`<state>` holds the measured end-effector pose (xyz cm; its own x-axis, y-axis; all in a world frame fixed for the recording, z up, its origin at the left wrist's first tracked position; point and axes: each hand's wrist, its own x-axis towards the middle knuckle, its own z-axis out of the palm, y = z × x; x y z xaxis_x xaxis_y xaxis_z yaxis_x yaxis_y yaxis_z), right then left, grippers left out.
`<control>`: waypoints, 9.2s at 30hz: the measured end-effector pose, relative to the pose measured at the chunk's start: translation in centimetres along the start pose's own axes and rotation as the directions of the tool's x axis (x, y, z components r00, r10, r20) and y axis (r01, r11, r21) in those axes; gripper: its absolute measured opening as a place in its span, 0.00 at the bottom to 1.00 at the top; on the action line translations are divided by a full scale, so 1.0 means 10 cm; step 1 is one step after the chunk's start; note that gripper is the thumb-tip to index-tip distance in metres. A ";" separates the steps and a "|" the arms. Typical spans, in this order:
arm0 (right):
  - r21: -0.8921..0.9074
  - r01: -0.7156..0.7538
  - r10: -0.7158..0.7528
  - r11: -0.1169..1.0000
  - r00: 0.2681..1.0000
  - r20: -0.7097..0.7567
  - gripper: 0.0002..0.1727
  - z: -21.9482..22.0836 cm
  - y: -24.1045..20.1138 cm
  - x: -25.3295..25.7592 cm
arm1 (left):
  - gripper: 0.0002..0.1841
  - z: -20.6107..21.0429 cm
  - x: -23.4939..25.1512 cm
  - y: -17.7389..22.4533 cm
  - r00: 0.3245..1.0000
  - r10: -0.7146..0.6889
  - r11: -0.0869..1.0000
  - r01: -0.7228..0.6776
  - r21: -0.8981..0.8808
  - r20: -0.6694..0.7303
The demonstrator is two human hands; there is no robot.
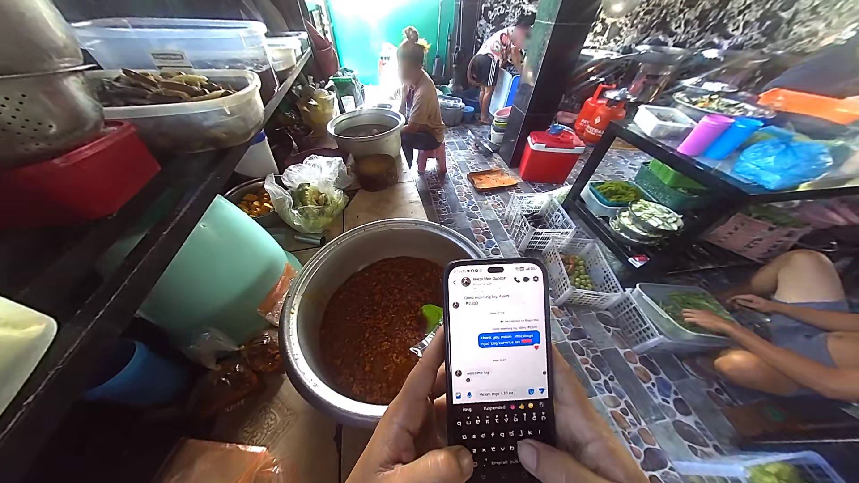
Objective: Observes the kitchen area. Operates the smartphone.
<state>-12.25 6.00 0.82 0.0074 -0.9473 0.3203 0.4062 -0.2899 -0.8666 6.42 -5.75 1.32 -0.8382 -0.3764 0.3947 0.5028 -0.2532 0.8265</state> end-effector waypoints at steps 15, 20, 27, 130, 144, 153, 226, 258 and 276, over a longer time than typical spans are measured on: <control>-0.010 0.010 -0.010 1.000 0.999 -0.049 0.64 0.10 -0.03 0.03 | 0.52 0.02 0.00 0.03 1.000 -0.008 1.000 0.008 0.026 -0.019; 0.097 -0.013 0.011 0.995 1.000 0.019 0.56 0.03 -0.02 0.02 | 0.51 -0.01 0.00 0.03 1.000 0.005 1.000 -0.005 0.010 -0.002; 0.114 -0.030 0.024 0.993 0.998 0.053 0.57 0.03 -0.08 0.04 | 0.52 -0.03 0.01 0.03 1.000 0.017 1.000 -0.017 -0.026 0.018; 0.011 0.010 -0.009 1.000 0.997 -0.072 0.48 0.15 -0.07 0.04 | 0.50 -0.01 -0.01 0.05 0.999 0.032 0.999 -0.032 0.022 0.015; 0.009 -0.016 0.016 1.000 1.000 0.003 0.60 0.12 -0.10 0.04 | 0.51 0.00 0.01 0.07 1.000 0.008 1.000 -0.007 0.022 -0.010; -0.011 -0.017 0.017 1.000 1.000 0.005 0.55 0.06 -0.04 0.03 | 0.51 -0.04 -0.01 0.03 1.000 0.024 1.000 -0.024 0.000 0.013; -0.023 -0.022 0.021 0.999 0.999 -0.038 0.59 0.12 -0.02 0.07 | 0.52 -0.02 0.00 0.06 1.000 0.016 1.000 -0.016 0.026 0.001; -0.024 0.011 -0.011 1.000 1.000 -0.008 0.59 0.09 0.04 0.03 | 0.51 -0.03 -0.05 0.02 0.999 0.021 1.000 -0.021 0.007 -0.030; 0.022 -0.025 0.025 0.999 1.000 0.014 0.56 0.05 0.04 0.01 | 0.50 0.00 -0.03 0.00 0.998 0.044 0.999 -0.043 0.022 -0.049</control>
<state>-11.65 5.86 0.73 0.0301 -0.9523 0.3036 0.4258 -0.2626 -0.8659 6.68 -5.68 1.23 -0.8041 -0.4300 0.4104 0.5334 -0.2172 0.8175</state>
